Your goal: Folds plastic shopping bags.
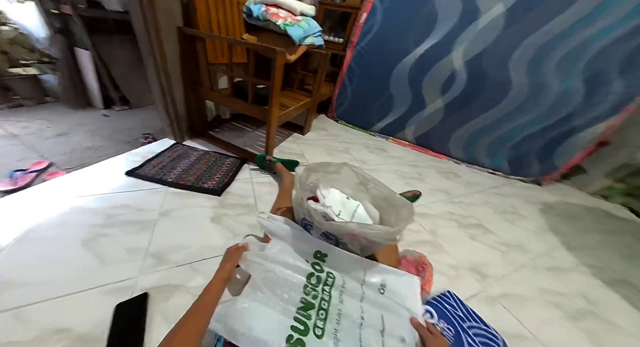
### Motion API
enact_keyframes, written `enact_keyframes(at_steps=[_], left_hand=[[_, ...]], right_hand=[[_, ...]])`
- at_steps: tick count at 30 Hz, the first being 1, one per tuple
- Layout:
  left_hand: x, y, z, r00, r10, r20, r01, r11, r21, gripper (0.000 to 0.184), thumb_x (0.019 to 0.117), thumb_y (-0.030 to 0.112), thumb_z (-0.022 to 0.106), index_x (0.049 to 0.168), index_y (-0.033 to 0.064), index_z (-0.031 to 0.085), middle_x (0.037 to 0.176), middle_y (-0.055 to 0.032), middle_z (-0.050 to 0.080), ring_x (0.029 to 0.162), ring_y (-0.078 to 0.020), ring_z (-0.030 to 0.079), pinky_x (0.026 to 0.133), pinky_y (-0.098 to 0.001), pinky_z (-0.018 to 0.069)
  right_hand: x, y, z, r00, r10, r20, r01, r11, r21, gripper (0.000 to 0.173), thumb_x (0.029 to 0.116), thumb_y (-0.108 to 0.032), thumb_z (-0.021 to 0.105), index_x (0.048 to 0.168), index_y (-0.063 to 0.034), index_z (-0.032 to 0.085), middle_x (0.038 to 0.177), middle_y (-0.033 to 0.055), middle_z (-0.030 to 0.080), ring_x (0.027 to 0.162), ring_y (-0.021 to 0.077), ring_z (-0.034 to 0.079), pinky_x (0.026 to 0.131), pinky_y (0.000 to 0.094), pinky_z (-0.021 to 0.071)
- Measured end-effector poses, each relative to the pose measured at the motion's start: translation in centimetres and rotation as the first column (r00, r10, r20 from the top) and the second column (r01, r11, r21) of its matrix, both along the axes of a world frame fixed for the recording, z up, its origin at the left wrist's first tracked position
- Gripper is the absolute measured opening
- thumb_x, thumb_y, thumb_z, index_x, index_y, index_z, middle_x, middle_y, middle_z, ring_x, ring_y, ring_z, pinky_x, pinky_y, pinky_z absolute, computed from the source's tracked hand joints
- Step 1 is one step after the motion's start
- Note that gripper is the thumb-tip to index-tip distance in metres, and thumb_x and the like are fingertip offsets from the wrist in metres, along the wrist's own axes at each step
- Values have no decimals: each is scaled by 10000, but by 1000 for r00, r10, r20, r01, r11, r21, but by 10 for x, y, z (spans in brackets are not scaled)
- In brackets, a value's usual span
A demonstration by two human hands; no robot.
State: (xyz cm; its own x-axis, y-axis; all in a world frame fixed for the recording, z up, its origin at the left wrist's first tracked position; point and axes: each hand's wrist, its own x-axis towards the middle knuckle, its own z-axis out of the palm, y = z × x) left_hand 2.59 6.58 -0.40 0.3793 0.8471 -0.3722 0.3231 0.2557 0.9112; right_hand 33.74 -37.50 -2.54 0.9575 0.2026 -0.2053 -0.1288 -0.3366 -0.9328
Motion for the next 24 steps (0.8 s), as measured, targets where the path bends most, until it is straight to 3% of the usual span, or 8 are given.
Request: enact_keyframes(at_steps=[3,5,8,11,17,20,22,24], left_hand=[[9,10,18,996,-72,-53,80,983,166,563,1081,305,504,1506,-45,383,1396,-343,530,1297,-466,527,1066,-591,425],[24,23,28,991,-131,-34,134,983,124,647,1080,352,496,1568,-21,294,1486,-317,466,1380,-458,456,1116,-598,373],[49,43,35,980,-190,56,192,981,-33,613,1101,431,375,1492,-40,417,1440,-245,548,1274,-327,561,1057,-467,410],[62,57,36,984,-146,105,161,976,-149,536,1089,433,407,1376,3,548,1326,-165,636,1134,-204,619,940,-394,449],[65,69,35,984,-17,178,73,948,-311,513,1052,377,520,1461,71,469,1490,-146,497,1348,-275,476,1064,-512,385],[64,74,36,965,66,256,7,962,-272,466,1052,254,542,1453,32,461,1480,-167,497,1354,-292,471,1078,-522,388],[60,70,38,980,59,192,-30,988,-152,490,1056,264,545,1454,-7,452,1475,-206,497,1346,-310,479,1070,-518,389],[50,55,51,998,-14,63,6,993,121,628,1067,327,530,1517,-74,354,1564,-302,361,1451,-415,357,1152,-572,305]], right_hand=[[18,0,-5,999,37,-14,-37,999,8,389,1008,-192,628,1276,86,582,1071,209,649,876,202,590,799,415,500],[36,8,-8,1000,15,-9,-14,995,97,413,1015,-207,616,1323,63,561,1134,199,639,905,190,579,795,388,489],[59,22,8,999,50,0,-49,979,199,493,1022,-187,592,1471,-37,454,1166,164,620,818,139,560,702,330,484],[76,29,27,988,153,-21,-145,966,214,539,998,-146,615,1506,-115,438,1130,171,636,793,172,600,670,356,511],[98,29,53,915,402,18,-403,915,36,294,933,-37,660,1216,2,593,886,89,629,670,126,578,590,306,499],[98,31,58,922,365,126,-366,931,-22,153,933,-1,646,1078,46,640,799,81,639,631,115,578,590,296,500],[93,34,55,903,335,268,-314,942,-120,238,943,-32,647,1164,56,644,923,138,679,768,168,631,704,351,534],[76,39,58,839,358,409,-263,926,-271,473,968,-141,655,1376,80,559,1324,294,612,1228,396,599,1053,561,453]])
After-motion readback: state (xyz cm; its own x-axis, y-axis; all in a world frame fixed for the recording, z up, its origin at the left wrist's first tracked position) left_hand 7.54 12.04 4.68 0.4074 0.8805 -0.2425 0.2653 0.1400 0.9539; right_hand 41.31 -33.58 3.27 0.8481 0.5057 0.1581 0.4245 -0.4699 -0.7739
